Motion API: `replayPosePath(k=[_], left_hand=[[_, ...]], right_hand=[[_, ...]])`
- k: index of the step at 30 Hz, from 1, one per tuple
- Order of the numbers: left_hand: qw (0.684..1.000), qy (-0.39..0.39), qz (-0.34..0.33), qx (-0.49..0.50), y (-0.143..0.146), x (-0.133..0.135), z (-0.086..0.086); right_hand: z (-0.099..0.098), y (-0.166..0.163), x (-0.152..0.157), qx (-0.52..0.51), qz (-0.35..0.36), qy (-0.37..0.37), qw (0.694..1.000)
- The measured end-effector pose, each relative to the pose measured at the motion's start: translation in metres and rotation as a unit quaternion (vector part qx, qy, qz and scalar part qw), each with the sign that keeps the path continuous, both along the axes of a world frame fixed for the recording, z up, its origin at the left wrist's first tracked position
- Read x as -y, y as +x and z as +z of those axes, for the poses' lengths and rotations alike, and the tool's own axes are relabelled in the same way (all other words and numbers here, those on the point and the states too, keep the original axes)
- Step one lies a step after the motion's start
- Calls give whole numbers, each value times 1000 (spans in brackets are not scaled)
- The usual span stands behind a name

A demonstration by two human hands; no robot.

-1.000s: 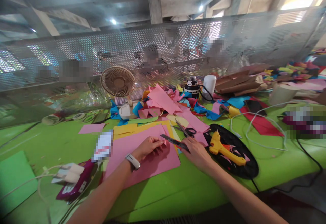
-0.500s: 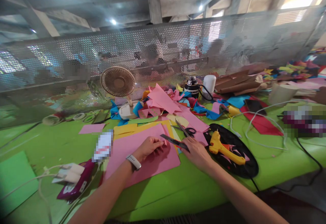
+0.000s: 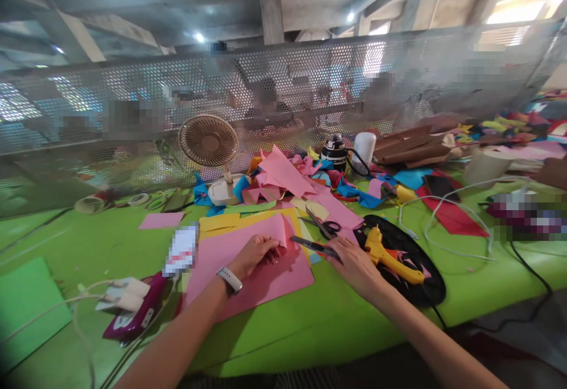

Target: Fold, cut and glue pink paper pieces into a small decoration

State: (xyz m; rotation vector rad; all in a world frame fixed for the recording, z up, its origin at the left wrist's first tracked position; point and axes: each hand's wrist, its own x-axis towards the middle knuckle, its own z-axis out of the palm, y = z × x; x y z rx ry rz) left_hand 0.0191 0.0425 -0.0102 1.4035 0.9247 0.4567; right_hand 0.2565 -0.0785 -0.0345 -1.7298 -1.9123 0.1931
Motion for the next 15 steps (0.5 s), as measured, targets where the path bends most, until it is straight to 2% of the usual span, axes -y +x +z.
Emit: replayPosePath(k=[7,10,12,14,15], left_hand=[[1000,5,-2,30,-4,2,-3],[999,45,4,30,-23,1,5],[985,170,-5,-17,-46,-1,11],[943,317,-30,-99,-74,-5,14],[912,377,-64,-148,-88,-6,12]], right_hand=[[-3,-27,-7,0,51,-11,999],[-5,-28,-10,6,56,-14,998],[-8,-26,-12,9,66,-12,998],[-10,-24,-12,6,76,-8,997],[-11,-23,-12,3,80,-6,997]])
